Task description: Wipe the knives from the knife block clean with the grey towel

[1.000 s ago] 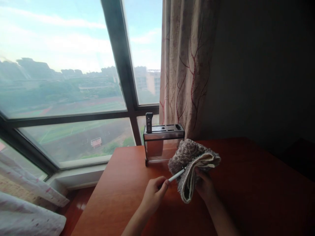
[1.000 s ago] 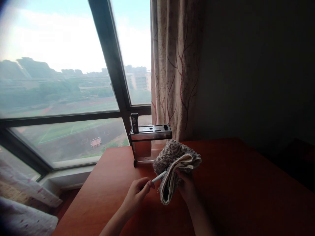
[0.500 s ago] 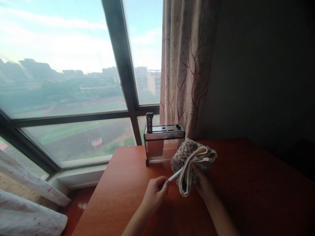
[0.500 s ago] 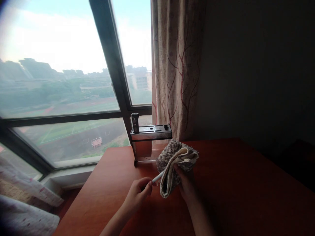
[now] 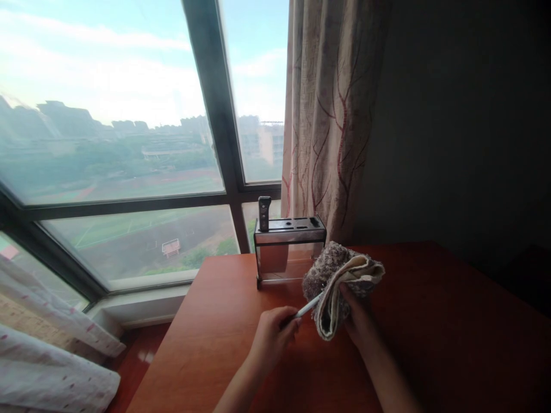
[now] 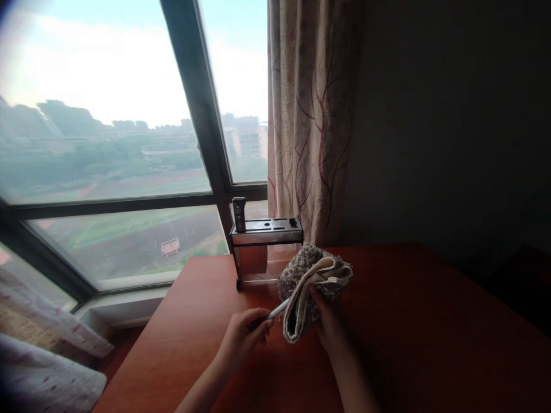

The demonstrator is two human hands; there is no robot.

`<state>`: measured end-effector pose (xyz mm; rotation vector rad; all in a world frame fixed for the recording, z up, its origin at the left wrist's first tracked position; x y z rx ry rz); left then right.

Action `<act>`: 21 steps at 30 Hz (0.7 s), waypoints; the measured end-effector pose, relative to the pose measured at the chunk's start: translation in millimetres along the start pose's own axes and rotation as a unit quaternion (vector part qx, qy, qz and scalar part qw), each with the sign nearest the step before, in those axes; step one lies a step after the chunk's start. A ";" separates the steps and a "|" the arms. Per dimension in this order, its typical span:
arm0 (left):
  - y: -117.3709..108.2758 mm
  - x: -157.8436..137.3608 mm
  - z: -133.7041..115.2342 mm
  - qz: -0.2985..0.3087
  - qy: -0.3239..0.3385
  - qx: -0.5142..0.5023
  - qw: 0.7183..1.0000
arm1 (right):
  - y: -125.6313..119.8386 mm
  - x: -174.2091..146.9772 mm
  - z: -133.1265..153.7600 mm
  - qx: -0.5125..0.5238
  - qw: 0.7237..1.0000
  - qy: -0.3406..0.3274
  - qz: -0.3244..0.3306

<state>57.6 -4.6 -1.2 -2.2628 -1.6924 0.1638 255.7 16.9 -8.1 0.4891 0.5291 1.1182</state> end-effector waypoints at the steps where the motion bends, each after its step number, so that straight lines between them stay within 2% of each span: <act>1: -0.2 0.1 -0.2 0.009 -0.006 -0.013 1.000 | -0.8 0.2 -0.3 -0.001 1.000 0.002 0.002; 7: 1.0 -0.3 2.3 0.056 -0.068 -0.093 0.992 | -2.5 -0.2 0.0 0.008 1.000 0.004 0.013; 14: 3.0 -5.6 -3.2 0.125 -0.139 -0.238 0.953 | -5.5 -0.6 0.8 0.017 1.000 0.005 0.024; 17: 1.4 -8.6 -9.9 0.152 -0.149 -0.270 0.939 | -5.6 -0.4 1.3 0.023 0.999 0.009 0.035; 21: 0.0 -9.9 -13.0 0.161 -0.145 -0.271 0.938 | -4.1 -1.6 2.9 0.027 0.998 0.020 0.048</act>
Point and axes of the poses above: each hand's wrist, its own x-axis towards the middle knuckle, its own y-axis out of the palm, z = x × y, the point moved 1 cm from there along x, towards the middle knuckle, and after that the axes turned 1 degree about -x, right-handed, at the moved point
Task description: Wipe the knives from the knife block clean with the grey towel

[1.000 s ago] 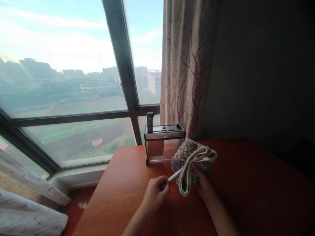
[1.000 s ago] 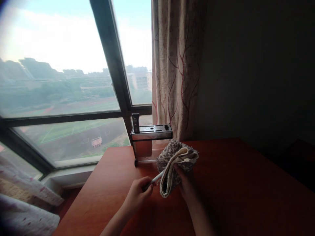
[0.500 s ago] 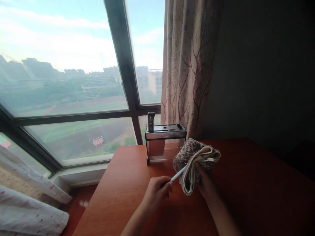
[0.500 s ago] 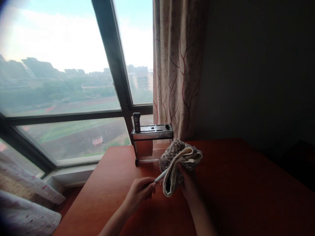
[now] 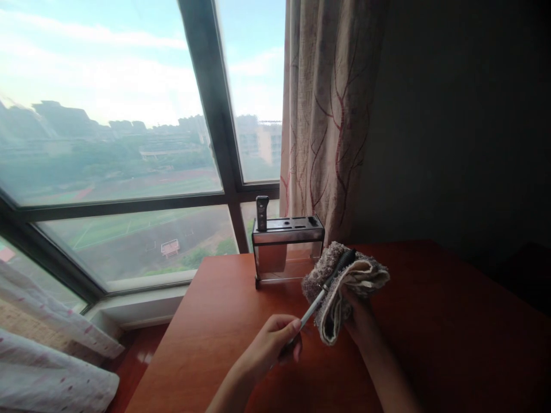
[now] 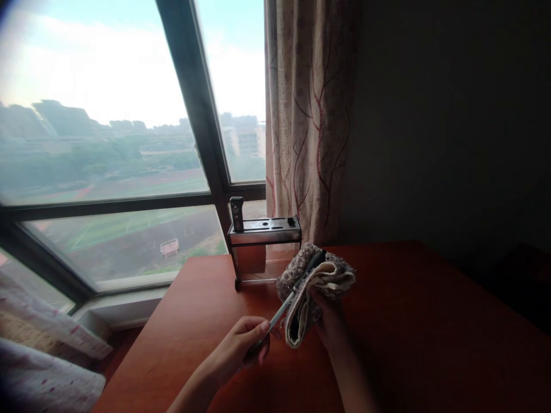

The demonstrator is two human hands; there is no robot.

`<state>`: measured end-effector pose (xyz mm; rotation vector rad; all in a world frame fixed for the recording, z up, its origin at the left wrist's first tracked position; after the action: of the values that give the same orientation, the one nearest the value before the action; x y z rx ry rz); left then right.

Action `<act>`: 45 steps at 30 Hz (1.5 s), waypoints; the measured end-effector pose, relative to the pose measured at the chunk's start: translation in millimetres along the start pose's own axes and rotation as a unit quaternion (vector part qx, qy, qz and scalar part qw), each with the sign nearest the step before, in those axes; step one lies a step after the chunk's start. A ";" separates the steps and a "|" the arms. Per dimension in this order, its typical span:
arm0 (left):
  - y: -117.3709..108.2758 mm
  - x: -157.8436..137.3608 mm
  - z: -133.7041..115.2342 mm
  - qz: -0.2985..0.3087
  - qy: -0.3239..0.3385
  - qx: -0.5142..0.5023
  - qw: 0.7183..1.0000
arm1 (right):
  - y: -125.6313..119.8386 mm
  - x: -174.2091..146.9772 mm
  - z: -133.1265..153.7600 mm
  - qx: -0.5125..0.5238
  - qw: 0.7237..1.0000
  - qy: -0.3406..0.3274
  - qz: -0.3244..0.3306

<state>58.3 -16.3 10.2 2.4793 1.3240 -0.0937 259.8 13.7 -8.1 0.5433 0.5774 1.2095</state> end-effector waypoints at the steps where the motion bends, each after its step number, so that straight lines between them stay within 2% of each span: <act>1: -0.4 0.8 0.7 -0.003 0.000 0.004 1.000 | 0.4 -0.8 0.2 0.000 1.000 0.003 0.003; 5: -3.3 7.9 6.8 -0.037 0.013 0.048 0.998 | 0.7 -4.9 -0.8 -0.010 1.000 0.017 0.007; 10: -4.8 13.4 9.7 -0.079 0.080 0.179 0.977 | 1.6 -6.9 -6.7 -0.013 0.998 0.045 0.035; 13: -3.7 12.4 7.8 -0.108 0.135 0.278 0.945 | 0.8 -4.6 -10.8 -0.018 0.999 0.029 0.013; 17: -4.9 10.0 5.8 -0.198 0.217 0.380 0.877 | -2.6 -0.3 -15.4 -0.015 0.999 0.018 -0.025; 19: -7.5 9.3 6.2 -0.231 0.230 0.387 0.862 | -3.1 0.8 -16.2 -0.017 0.999 0.009 -0.032; 21: -10.1 8.8 6.6 -0.236 0.230 0.392 0.859 | -1.6 0.7 -16.0 -0.021 0.999 -0.002 -0.032; 25: -11.6 8.0 4.4 -0.207 0.218 0.400 0.865 | 3.8 -1.0 -14.2 -0.033 0.998 -0.044 -0.033; 29: -9.0 7.5 -1.0 -0.188 0.209 0.370 0.885 | 3.8 -0.4 -13.2 -0.048 0.996 -0.061 -0.034; 34: -8.0 7.0 -2.9 -0.147 0.177 0.292 0.928 | 0.0 -1.4 -11.3 -0.051 0.997 -0.042 -0.038; 39: -7.1 6.5 3.2 -0.102 0.085 0.143 0.981 | 2.3 -5.1 -9.1 -0.027 0.999 -0.015 -0.011; 42: -5.0 6.2 5.1 -0.076 0.060 0.071 0.993 | 4.4 -6.7 -9.3 -0.013 1.000 0.005 0.018; 45: -5.5 8.2 6.6 -0.083 0.075 0.059 0.992 | 6.7 -10.3 -11.1 0.007 0.999 0.033 0.037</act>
<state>59.0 -9.1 0.9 2.5111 1.6313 -0.0244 245.2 6.5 -10.5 0.5422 0.6254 1.2984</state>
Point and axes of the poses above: each hand's wrist, its own x-axis towards the middle knuckle, its own y-axis out of the palm, z = x × y, the point moved 1 cm from there along x, towards the middle knuckle, and after that the axes turned 1 degree about -x, right-handed, at the moved point
